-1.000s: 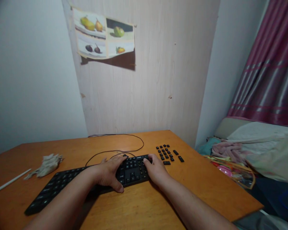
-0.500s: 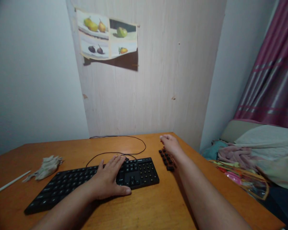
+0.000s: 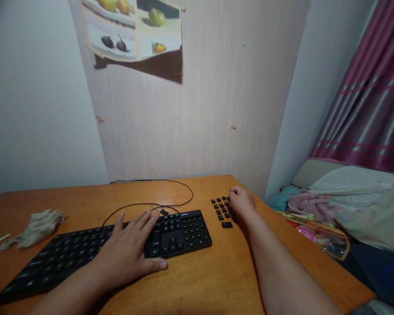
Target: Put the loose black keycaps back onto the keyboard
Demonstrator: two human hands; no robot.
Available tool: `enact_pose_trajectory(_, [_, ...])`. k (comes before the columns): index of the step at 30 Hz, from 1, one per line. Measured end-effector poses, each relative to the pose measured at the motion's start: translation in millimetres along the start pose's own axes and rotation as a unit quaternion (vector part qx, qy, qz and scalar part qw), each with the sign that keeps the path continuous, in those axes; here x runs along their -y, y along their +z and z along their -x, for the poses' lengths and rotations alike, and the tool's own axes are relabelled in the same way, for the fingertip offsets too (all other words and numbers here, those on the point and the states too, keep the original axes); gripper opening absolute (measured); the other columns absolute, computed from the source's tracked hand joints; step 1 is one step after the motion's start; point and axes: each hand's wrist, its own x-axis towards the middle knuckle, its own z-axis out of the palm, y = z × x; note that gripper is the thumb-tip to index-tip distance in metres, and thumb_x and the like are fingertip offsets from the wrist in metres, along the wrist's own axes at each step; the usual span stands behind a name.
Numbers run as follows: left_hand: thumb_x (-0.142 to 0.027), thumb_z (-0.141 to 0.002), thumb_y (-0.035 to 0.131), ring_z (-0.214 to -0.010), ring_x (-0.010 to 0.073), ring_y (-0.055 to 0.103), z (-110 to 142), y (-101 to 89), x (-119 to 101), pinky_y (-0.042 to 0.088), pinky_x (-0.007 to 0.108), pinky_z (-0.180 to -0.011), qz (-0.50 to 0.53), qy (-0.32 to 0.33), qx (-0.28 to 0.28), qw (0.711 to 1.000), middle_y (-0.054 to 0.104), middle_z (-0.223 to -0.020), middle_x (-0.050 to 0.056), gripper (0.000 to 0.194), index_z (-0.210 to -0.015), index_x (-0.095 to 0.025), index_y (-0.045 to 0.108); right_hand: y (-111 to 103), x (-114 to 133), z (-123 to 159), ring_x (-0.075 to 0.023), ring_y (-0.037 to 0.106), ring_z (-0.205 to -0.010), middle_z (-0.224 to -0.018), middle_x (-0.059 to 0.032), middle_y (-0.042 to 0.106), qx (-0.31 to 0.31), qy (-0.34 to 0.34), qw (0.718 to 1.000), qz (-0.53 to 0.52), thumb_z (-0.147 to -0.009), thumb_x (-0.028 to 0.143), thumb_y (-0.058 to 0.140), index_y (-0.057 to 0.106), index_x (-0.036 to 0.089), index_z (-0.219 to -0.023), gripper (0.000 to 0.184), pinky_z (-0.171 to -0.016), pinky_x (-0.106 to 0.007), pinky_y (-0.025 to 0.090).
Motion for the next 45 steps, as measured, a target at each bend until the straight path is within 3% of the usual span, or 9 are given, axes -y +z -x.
enact_pose_trajectory(16, [-0.091, -0.056, 0.056, -0.141, 0.0419, 0.036, -2, -5.0, 11, -0.015, 0.066, -0.115, 0.018, 0.023, 0.014, 0.999, 0.04, -0.154, 0.019, 0.123, -0.154, -0.021, 0.032, 2, -4, 0, -0.0224, 0.065, -0.084, -0.091, -0.0069, 0.075, 0.022, -0.028, 0.995, 0.092, -0.083, 0.028, 0.052, 0.074, 0.021, -0.09, 0.024, -0.069, -0.03, 0.042])
enact_pose_trajectory(22, [-0.091, -0.055, 0.056, -0.138, 0.0436, 0.04, -4, -1.4, 15, -0.013, 0.067, -0.115, 0.013, 0.031, 0.007, 0.999, 0.046, -0.15, 0.021, 0.123, -0.152, -0.019, 0.037, -1, 2, 3, -0.0252, 0.064, -0.1, -0.105, -0.0071, 0.075, 0.033, -0.056, 0.988, 0.137, -0.083, 0.026, 0.051, 0.077, 0.024, -0.098, 0.03, -0.086, -0.036, 0.046])
enact_pose_trajectory(27, [-0.09, -0.055, 0.058, -0.139, 0.0425, 0.038, -4, -1.0, 16, -0.01, 0.066, -0.116, 0.02, 0.029, 0.011, 0.999, 0.046, -0.151, 0.02, 0.121, -0.152, -0.02, 0.038, 5, 17, 11, -0.0308, 0.053, -0.121, -0.122, -0.0073, 0.069, 0.063, -0.102, 0.975, 0.187, -0.084, 0.028, 0.055, 0.078, 0.028, -0.102, 0.03, -0.103, -0.048, 0.037])
enact_pose_trajectory(33, [-0.09, -0.055, 0.057, -0.14, 0.0427, 0.037, -5, -2.1, 16, -0.011, 0.065, -0.116, 0.014, 0.024, 0.018, 0.999, 0.044, -0.152, 0.02, 0.12, -0.152, -0.023, 0.038, 15, 33, 19, -0.0333, 0.036, -0.138, -0.141, -0.0045, 0.057, 0.091, -0.127, 0.96, 0.232, -0.087, 0.035, 0.056, 0.078, 0.032, -0.107, 0.029, -0.111, -0.055, 0.022])
enact_pose_trajectory(36, [-0.09, -0.054, 0.058, -0.14, 0.0433, 0.037, -6, -4.1, 15, -0.01, 0.066, -0.116, 0.015, 0.023, 0.026, 0.999, 0.045, -0.151, 0.02, 0.121, -0.152, -0.022, 0.038, 17, 39, 18, -0.0341, 0.033, -0.139, -0.142, -0.0052, 0.056, 0.094, -0.119, 0.956, 0.25, -0.088, 0.035, 0.055, 0.078, 0.032, -0.107, 0.03, -0.111, -0.058, 0.019])
enact_pose_trajectory(45, [-0.091, -0.053, 0.057, -0.139, 0.0435, 0.038, -4, -5.9, 13, -0.008, 0.068, -0.115, 0.02, 0.022, 0.025, 0.999, 0.045, -0.151, 0.021, 0.123, -0.152, -0.021, 0.037, 23, 53, 1, -0.036, 0.044, -0.126, -0.126, -0.0086, 0.065, 0.135, -0.121, 0.942, 0.281, -0.081, 0.028, 0.063, 0.08, 0.029, -0.088, 0.018, -0.104, -0.062, 0.025])
